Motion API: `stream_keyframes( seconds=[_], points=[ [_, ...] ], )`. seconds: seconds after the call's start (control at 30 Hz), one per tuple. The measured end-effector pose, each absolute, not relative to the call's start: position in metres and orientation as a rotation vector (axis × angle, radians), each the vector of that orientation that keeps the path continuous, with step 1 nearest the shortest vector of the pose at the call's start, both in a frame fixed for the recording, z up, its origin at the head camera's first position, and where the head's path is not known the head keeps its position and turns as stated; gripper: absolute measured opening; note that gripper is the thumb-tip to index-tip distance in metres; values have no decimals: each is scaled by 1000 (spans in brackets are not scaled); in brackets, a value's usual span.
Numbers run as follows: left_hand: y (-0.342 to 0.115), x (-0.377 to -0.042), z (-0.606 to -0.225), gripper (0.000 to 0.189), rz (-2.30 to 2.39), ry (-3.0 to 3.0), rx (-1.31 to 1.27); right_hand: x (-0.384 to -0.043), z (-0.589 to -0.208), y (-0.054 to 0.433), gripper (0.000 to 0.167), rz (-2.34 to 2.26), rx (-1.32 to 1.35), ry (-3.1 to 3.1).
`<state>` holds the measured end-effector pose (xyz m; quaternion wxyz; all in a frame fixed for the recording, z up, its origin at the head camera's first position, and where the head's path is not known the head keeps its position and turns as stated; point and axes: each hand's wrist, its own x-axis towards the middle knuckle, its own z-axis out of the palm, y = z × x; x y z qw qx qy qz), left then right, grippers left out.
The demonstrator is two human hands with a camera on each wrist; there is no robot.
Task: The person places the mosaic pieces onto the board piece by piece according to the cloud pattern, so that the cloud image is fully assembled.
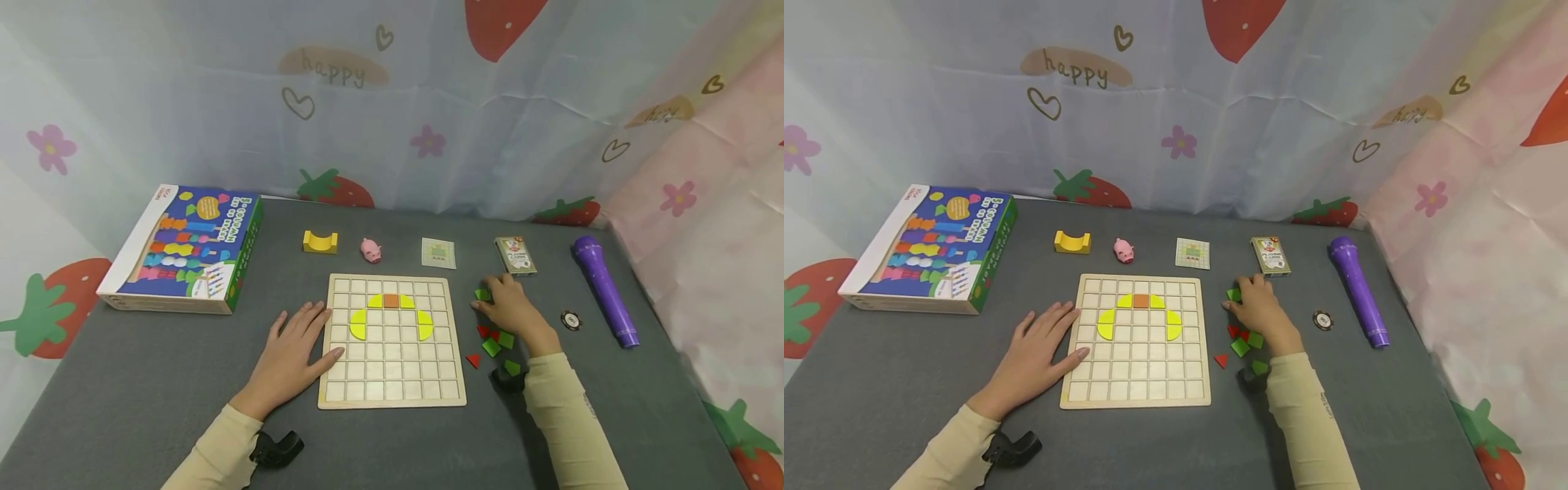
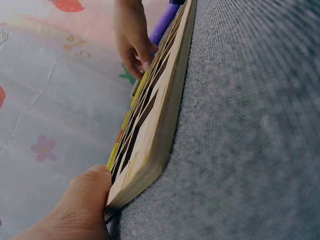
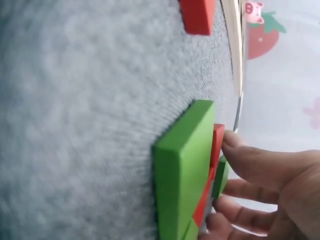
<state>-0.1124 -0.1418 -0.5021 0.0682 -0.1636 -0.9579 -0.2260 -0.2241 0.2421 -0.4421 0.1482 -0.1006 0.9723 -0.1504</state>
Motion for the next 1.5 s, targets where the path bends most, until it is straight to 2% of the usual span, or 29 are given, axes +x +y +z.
stream_keyframes(
  seconds=[0.3,0.6,0.77,1.0,1.5],
  points=[
    [-142,-113,-502,73,-670,-2887,-492,-224,-446,240,35,-497,-342,2855],
    [-144,-115,-504,76,-554,-2881,-432,-218,-436,221,44,-586,-428,2825],
    [-145,-115,-505,70,-529,-2878,-453,-210,-428,202,39,-619,-569,2834],
    [-144,-114,-506,72,-581,-2890,-462,-202,-423,176,39,-611,-718,2782],
    [-143,-113,-506,68,-620,-2881,-462,-193,-434,145,28,-440,-997,2773]
  ],
)
